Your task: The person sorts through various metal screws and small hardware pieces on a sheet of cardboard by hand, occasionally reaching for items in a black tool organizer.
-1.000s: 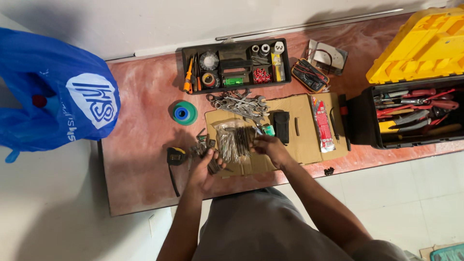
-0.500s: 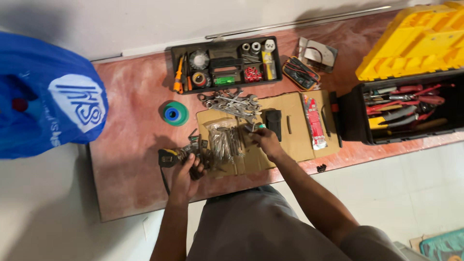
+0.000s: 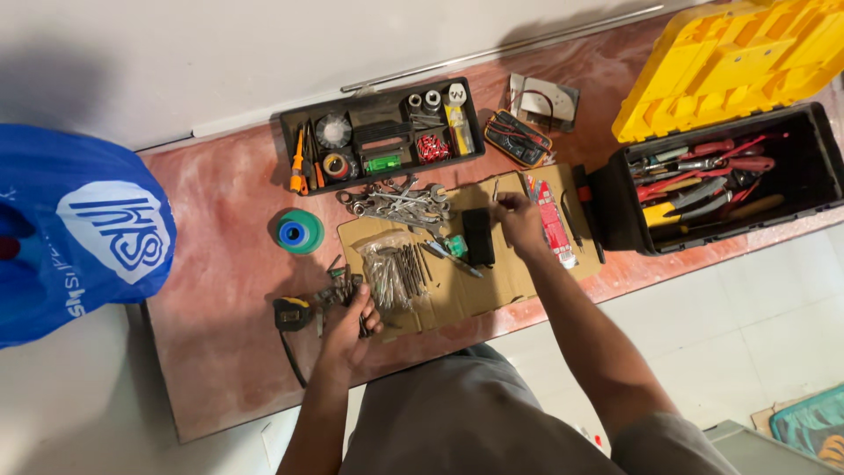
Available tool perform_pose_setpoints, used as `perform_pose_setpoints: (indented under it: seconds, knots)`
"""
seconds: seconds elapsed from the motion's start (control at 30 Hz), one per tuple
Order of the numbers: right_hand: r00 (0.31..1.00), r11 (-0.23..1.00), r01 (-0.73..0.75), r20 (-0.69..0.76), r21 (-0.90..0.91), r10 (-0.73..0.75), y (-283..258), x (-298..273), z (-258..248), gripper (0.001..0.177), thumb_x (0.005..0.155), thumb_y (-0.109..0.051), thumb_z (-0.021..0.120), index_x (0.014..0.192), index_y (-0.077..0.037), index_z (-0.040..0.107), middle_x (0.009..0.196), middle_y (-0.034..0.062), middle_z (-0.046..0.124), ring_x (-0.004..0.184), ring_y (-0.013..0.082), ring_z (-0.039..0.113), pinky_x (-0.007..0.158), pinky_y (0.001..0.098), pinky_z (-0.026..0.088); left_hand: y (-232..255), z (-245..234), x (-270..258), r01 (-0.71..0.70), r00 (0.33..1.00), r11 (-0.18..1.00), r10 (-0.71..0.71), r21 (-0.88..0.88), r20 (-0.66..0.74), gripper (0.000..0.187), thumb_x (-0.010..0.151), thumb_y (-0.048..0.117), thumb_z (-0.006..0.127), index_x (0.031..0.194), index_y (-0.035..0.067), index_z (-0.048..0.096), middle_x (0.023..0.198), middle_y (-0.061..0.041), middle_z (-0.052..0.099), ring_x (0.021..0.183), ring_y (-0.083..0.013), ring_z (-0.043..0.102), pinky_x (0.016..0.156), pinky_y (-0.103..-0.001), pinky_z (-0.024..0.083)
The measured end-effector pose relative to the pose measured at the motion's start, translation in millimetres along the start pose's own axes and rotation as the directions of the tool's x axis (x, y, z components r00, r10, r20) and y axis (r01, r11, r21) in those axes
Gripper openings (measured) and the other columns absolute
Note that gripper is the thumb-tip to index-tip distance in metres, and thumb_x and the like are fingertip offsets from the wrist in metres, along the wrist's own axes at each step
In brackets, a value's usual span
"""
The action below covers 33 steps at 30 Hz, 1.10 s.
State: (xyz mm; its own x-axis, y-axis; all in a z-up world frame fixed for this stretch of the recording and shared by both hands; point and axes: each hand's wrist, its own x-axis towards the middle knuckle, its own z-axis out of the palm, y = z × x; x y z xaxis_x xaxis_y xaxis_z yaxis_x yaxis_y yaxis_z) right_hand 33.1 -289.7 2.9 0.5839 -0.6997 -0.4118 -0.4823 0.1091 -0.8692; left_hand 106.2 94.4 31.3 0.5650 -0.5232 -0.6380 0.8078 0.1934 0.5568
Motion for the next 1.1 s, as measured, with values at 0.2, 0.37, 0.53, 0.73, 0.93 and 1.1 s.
perform_pose_setpoints:
  seconds: [0.2,0.37,0.53,0.73,0.93,1.1]
  knots:
    - [0.945,0.924,0.318,-0.004,-0.211,-0.326,-38,69,19,0.033,0.091,-0.027,0.078,0.106,0.003,0.073,0.091,0.0101,0.077,0.082,0.0194,0.074,0.075,0.0337,0.058,8,7,-17,-0.061,0.997,0.977,0.068,0.202,-0.024,0.026,0.097,0.03,0.068,0.087,0.011,0.052,0.066,0.001,0.046,0.053,-0.0137,0.048,0.05,-0.035,0.047]
    - [0.927,0.82,0.243,-0.125,-0.519,-0.354,-61,112,48,0.028,0.083,-0.03,0.08,0.102,-0.01,0.079,0.097,0.0128,0.078,0.093,0.0303,0.074,0.084,0.0431,0.057,-1,-7,-31,-0.024,0.989,0.994,0.04,0.111,-0.145,0.025,0.095,0.029,0.069,0.09,0.011,0.053,0.065,0.001,0.044,0.051,-0.0137,0.045,0.048,-0.034,0.043]
    - [0.929,0.716,0.131,-0.167,-0.685,-0.329,-67,122,63,0.023,0.085,-0.031,0.077,0.102,-0.016,0.079,0.101,0.014,0.076,0.1,0.0348,0.071,0.09,0.0491,0.053,-7,-20,-47,-0.011,0.965,0.999,0.002,-0.033,-0.26,0.022,0.092,0.025,0.07,0.093,0.012,0.053,0.066,0.001,0.044,0.053,-0.0142,0.043,0.051,-0.035,0.042]
    - [0.914,0.648,0.161,-0.135,-0.744,-0.382,-63,123,67,0.022,0.085,-0.029,0.076,0.101,-0.014,0.079,0.107,0.0127,0.075,0.1,0.0338,0.071,0.09,0.0481,0.053,-3,-20,-55,-0.023,0.968,0.993,-0.006,-0.114,-0.25,0.027,0.095,0.029,0.07,0.092,0.012,0.05,0.066,0.002,0.042,0.058,-0.0145,0.043,0.055,-0.034,0.042]
    - [0.802,0.668,0.355,-0.154,-0.654,-0.578,-52,111,55,0.03,0.075,-0.026,0.087,0.095,-0.006,0.078,0.104,0.0188,0.074,0.1,0.0373,0.068,0.087,0.0455,0.054,4,-10,-48,-0.01,0.979,0.999,0.0,-0.053,-0.202,0.026,0.094,0.027,0.072,0.094,0.011,0.052,0.069,0.002,0.044,0.056,-0.0139,0.044,0.053,-0.034,0.042]
    - [0.902,0.883,0.424,0.009,-0.203,-0.431,-23,52,42,0.025,0.089,-0.027,0.071,0.107,-0.011,0.075,0.098,0.0123,0.078,0.09,0.0272,0.076,0.083,0.0371,0.057,14,-2,-39,-0.061,0.993,0.997,0.066,0.052,-0.102,0.022,0.096,0.027,0.068,0.1,0.011,0.054,0.07,0.0,0.046,0.057,-0.015,0.048,0.054,-0.035,0.047]
